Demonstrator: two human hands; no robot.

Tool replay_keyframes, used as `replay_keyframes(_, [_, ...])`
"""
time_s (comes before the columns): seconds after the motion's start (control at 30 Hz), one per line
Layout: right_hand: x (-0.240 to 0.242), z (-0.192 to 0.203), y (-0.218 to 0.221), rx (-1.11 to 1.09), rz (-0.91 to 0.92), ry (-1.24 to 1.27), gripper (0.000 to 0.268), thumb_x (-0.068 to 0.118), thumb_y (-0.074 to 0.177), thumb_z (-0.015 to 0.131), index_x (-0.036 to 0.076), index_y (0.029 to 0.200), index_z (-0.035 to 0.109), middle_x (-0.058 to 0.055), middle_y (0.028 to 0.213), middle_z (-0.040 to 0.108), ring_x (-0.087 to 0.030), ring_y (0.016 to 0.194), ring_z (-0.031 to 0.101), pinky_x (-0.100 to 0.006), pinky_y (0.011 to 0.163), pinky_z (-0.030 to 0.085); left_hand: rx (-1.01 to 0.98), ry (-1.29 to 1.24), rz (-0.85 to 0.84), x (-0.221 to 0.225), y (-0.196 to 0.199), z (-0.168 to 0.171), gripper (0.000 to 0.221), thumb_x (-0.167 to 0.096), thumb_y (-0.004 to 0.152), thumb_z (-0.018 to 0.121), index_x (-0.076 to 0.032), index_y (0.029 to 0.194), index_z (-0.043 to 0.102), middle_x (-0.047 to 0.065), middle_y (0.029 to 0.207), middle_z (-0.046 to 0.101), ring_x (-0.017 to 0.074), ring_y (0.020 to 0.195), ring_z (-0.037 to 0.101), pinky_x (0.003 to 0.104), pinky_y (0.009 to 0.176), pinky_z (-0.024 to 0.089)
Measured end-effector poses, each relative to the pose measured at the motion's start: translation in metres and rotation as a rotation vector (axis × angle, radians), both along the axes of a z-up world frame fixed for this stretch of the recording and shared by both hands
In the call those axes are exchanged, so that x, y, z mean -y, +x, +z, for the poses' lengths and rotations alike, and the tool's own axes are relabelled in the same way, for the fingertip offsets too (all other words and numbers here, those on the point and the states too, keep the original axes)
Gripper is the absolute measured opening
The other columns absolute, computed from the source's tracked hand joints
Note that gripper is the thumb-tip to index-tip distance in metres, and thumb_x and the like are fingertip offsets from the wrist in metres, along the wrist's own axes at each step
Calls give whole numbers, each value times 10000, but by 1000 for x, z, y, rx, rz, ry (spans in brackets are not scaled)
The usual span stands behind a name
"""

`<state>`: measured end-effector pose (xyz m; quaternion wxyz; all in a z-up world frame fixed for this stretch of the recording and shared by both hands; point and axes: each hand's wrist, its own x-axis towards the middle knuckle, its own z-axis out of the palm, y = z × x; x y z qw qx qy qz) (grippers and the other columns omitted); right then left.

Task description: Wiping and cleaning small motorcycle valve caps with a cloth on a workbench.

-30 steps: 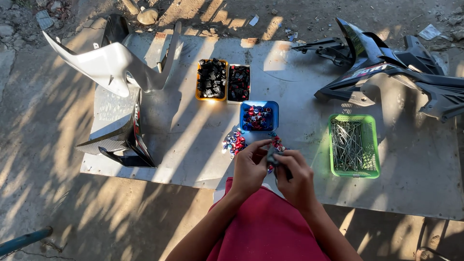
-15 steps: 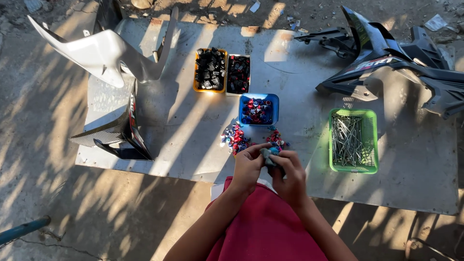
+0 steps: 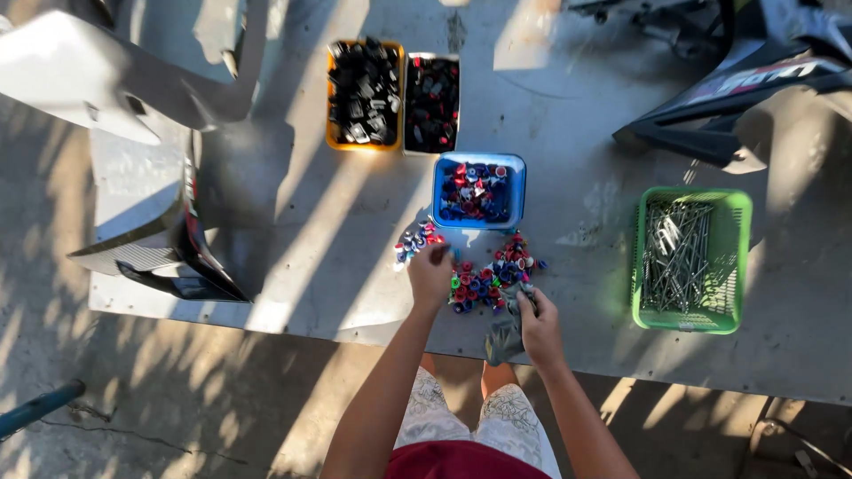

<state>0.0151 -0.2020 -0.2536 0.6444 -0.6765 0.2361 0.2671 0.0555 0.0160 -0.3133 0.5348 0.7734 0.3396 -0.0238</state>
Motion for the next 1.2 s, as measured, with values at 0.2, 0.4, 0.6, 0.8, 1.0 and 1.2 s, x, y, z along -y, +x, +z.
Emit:
replay_keyframes(0.2, [-34, -33, 30, -68, -224, 91, 151, 105, 1097, 393, 50, 1074, 532, -108, 737, 584, -135, 525, 505, -318, 465, 477, 149, 57, -33, 4, 50, -20, 404, 33, 862, 708, -5, 1265, 709, 285, 1041, 733, 492, 941, 725, 517, 797, 629])
replay_keyframes(0.4, [-20, -95, 3, -86, -160, 194, 264, 83, 1140, 305, 35, 1199, 557, -24, 670, 462, -74, 478, 336, -269, 444, 331, -163, 794, -605, 17, -8, -113, 181, -348, 834, 776, -273, 986, 711, 5, 993, 616, 288, 1025, 632, 432, 897, 522])
replay_keyframes(0.6, [-17, -67, -2, -103, -144, 255, 398, 113, 1004, 324, 9, 1274, 598, -276, 997, 579, -368, 840, 599, -550, 798, 550, -250, 974, -769, 26, 5, -146, 480, -234, 714, 870, -177, 1152, 683, 30, 1096, 631, 261, 1081, 604, 413, 980, 482])
replay_keyframes(0.8, [-27, 51, 17, 271, 125, -105, 670, -137, 955, 376, 30, 1596, 280, -307, 1268, 495, -488, 1208, 555, -692, 1013, 458, -10, -350, -165, 42, -19, 40, 238, -98, 879, 792, -100, 1116, 810, 131, 859, 799, 160, 784, 752, 291, 745, 594])
replay_keyframes(1.0, [-20, 124, -16, 813, 196, -485, 258, -73, 772, 726, 19, 1013, 733, -127, 1172, 739, -249, 967, 733, -367, 865, 656, 89, -977, -42, 60, -68, 157, 170, -1, 962, 665, 21, 1102, 760, 155, 994, 762, 162, 818, 680, 276, 795, 602])
replay_keyframes(1.2, [-21, 178, -14, 795, 101, -531, 239, -117, 829, 637, -28, 1040, 705, -120, 1090, 682, -195, 793, 634, -317, 684, 556, 78, -992, -14, 55, -72, 222, 280, -43, 993, 620, 87, 1222, 716, 148, 997, 746, 162, 851, 663, 286, 860, 576])
